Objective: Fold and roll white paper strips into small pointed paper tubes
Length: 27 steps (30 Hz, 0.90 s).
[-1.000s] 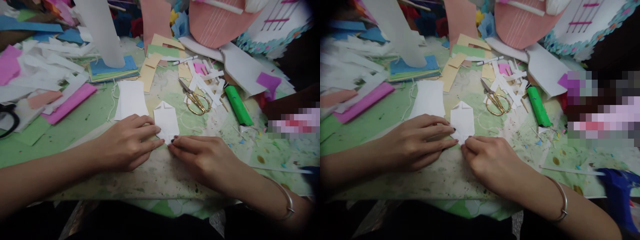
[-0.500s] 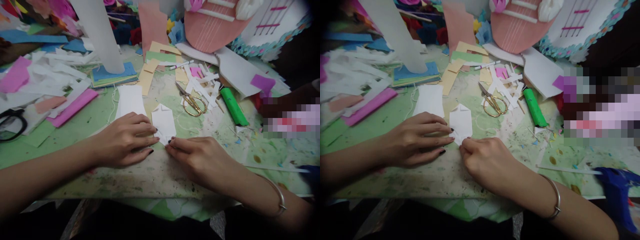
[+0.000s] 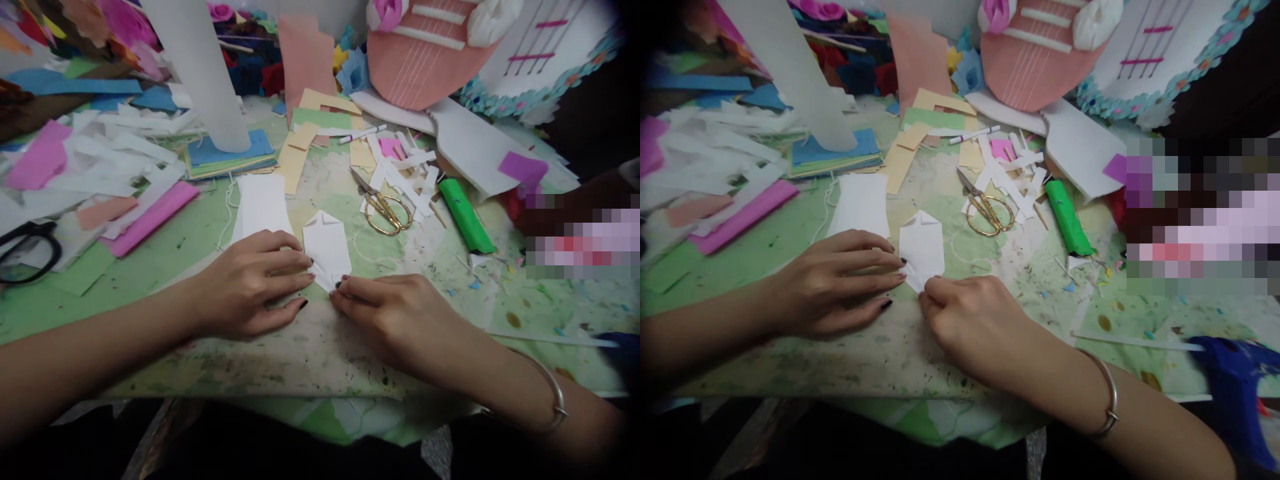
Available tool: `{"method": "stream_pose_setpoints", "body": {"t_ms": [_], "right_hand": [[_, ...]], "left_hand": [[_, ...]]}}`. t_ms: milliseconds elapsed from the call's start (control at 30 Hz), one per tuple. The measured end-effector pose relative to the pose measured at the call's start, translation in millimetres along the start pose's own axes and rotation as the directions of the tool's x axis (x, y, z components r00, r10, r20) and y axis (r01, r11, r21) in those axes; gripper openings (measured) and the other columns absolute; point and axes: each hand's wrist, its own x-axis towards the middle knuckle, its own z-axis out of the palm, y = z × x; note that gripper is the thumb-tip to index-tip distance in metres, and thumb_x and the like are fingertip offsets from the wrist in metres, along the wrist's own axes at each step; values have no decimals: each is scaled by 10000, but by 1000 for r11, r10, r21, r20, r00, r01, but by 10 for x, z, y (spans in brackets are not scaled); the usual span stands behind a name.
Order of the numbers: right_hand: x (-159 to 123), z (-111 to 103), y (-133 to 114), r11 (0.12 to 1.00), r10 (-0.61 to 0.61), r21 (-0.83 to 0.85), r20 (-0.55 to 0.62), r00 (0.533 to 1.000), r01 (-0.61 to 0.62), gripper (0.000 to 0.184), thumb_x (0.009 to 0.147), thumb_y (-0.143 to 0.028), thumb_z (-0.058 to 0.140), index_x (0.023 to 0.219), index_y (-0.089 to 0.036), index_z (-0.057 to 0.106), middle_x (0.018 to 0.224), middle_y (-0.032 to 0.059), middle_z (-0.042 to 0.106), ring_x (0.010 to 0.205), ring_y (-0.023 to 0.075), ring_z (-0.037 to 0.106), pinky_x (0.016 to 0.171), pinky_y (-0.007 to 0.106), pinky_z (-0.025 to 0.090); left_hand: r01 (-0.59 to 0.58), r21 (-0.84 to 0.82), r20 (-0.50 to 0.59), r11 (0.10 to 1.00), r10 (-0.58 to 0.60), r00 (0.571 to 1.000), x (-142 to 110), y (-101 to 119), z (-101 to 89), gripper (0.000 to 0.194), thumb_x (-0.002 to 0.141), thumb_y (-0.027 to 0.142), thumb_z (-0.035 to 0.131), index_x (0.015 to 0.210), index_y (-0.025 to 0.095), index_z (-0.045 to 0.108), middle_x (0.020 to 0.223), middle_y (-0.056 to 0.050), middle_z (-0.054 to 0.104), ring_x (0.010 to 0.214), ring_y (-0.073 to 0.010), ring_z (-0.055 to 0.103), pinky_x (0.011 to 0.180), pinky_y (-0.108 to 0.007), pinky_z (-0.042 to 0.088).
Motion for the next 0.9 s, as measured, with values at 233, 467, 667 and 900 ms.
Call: {"method": "stream_pose_setpoints", "body": {"t_ms": [233,467,667,900], "right_hand": [[9,43,10,999,25,28,-60,998,-23,217,906,-123,486,974,-137,692,853,54,687,646,125,593,544,279,347],[93,165,-6,997,40,-61,-237,971,-56,172,917,-192,504,916,-160,673,704,-6,628,577,119,524,504,310,272],[183,201,-103,982,40,-172,-221,974,-80,127,916,-171,509,898,-136,630,829,51,637,716,172,547,514,311,288],[225,194,-193,940,50,-314,-251,967,-131,235,921,-62,421,1068,-58,604,738,68,613,668,179,517,455,313,253]], "left_hand": [[31,10,-15,999,-30,999,-24,-57,-14,243,793,219,660,1033,180,666,1051,-87,683,1015,-265,582,845,-436,547],[-90,49,-33,995,91,995,-4,-51,25,254,788,148,664,1039,115,642,1051,-124,678,1002,-275,609,814,-441,560],[-36,38,-155,999,41,987,26,-42,97,189,796,81,625,972,145,646,1069,-129,673,1039,-266,625,850,-439,556],[298,126,-216,946,-267,939,42,-289,77,413,866,118,497,1276,144,533,1210,-136,651,1111,-259,625,936,-404,525]]}}
